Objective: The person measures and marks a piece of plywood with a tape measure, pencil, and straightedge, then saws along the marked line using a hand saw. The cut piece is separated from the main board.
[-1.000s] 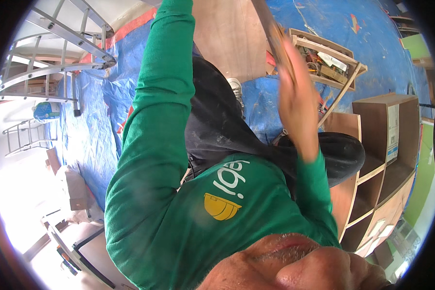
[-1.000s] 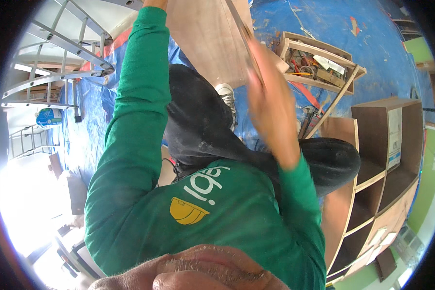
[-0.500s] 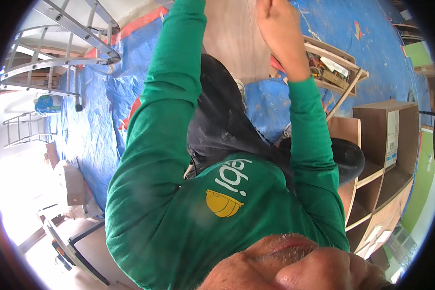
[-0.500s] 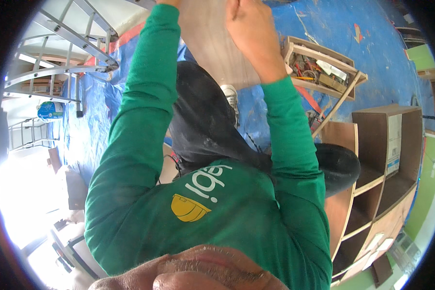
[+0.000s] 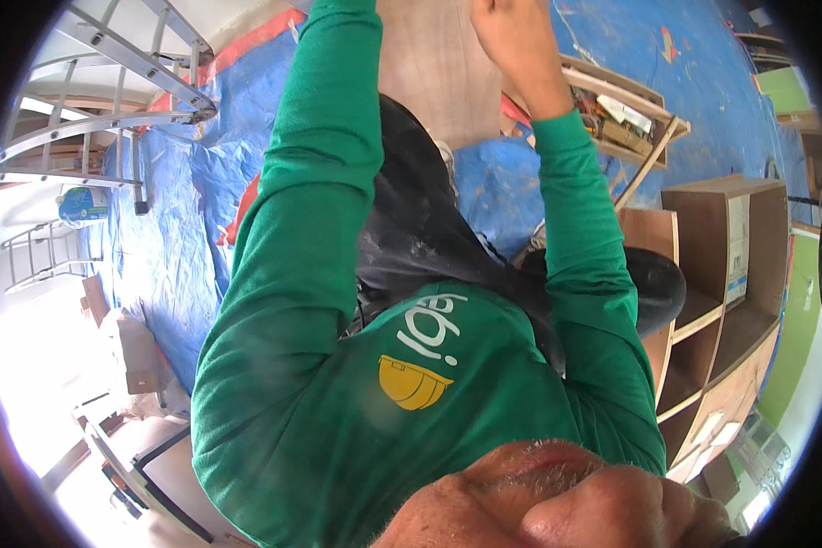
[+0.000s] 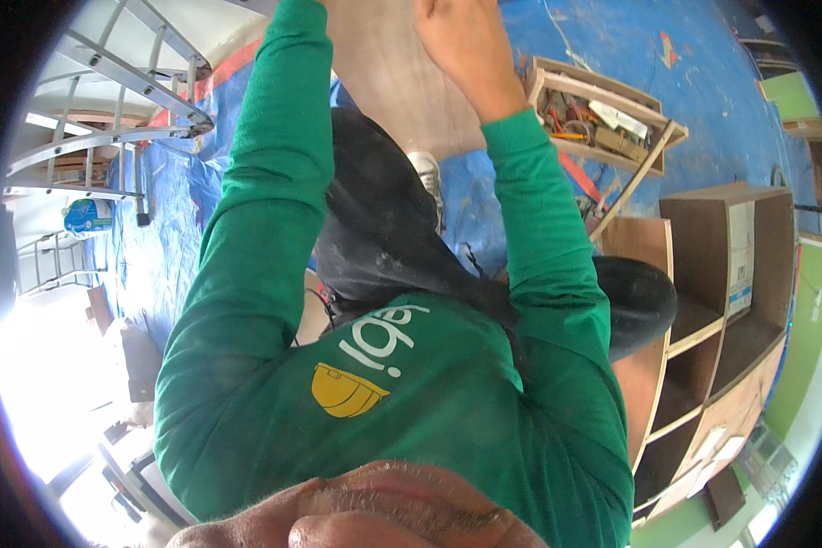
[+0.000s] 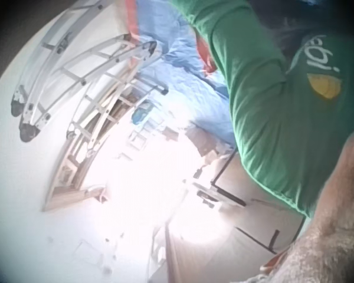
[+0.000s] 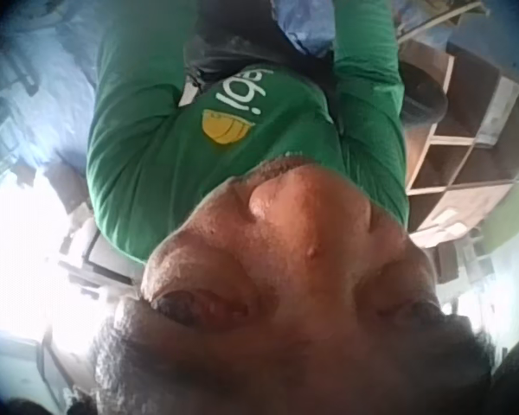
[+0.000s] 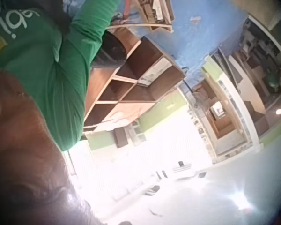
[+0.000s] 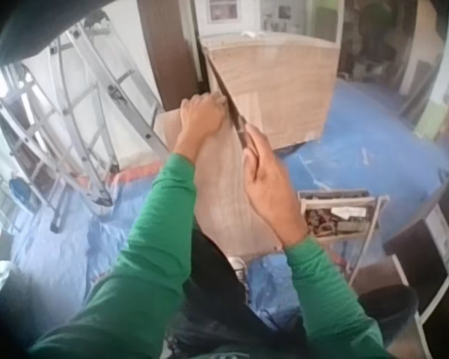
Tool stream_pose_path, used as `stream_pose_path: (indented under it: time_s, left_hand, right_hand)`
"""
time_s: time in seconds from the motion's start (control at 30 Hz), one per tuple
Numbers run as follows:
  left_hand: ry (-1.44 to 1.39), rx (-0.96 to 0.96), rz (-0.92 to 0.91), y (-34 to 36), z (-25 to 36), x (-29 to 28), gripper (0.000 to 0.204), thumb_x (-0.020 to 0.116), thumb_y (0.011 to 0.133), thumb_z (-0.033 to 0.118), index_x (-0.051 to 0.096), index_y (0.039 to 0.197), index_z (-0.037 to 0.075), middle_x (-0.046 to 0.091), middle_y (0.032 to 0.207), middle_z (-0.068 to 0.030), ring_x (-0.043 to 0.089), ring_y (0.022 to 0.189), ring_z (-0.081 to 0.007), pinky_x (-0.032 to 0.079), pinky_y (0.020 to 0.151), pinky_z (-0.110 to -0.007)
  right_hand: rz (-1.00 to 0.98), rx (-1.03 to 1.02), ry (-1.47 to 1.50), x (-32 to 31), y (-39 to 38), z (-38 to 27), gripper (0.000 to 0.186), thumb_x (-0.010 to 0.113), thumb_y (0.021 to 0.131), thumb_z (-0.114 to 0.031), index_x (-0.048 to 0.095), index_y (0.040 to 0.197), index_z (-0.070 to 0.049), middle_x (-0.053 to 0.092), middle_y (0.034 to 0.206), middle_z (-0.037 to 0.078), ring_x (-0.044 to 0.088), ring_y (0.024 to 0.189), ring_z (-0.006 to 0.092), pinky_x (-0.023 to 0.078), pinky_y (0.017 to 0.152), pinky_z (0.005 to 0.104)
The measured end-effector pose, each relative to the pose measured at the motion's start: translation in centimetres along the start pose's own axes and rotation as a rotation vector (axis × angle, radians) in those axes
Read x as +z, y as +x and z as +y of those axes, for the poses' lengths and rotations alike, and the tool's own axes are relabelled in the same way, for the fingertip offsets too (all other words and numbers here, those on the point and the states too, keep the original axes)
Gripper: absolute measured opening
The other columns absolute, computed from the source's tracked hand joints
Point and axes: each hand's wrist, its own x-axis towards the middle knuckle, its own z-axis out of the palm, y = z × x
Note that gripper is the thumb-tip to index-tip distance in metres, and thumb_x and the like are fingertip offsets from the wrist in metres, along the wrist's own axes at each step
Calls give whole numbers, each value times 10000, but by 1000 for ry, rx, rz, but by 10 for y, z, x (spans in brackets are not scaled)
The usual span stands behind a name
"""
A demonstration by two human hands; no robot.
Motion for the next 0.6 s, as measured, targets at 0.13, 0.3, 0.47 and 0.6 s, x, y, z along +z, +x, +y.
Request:
stream_pose_path:
  time_s: [0.13,0.3,0.47,0.6]
  left_hand:
    - [-43,13,22,0,-6,0,276,544,1016,371,762,1035,204,787,1001,-71,746,943,-305,528,834,-560]
    - [-71,4,-3,0,-9,13,296,554,1012,386,768,1076,192,791,1018,-84,747,970,-316,524,859,-563]
    - [-38,-28,64,-3,-1,13,286,547,1013,370,769,1080,203,783,997,-82,740,953,-312,519,865,-550]
    - [12,24,35,-4,1,3,278,545,1012,349,763,1098,200,779,1003,-71,738,940,-312,518,860,-544]
  right_hand:
    - [-2,-29,-28,-2,-6,8,450,550,1093,-114,490,1529,-21,691,1312,308,680,1215,474,569,991,480]
    - [-180,260,-220,-89,-145,-72,484,580,1067,-75,516,1541,-3,662,1447,230,676,1296,405,548,1055,425]
    - [-175,346,-164,-95,-133,-90,477,574,1069,-59,517,1537,11,664,1449,224,663,1330,383,523,1096,433]
    - [-25,29,-106,-1,-17,-8,446,545,1095,-111,489,1527,-16,686,1322,305,679,1220,469,569,992,478]
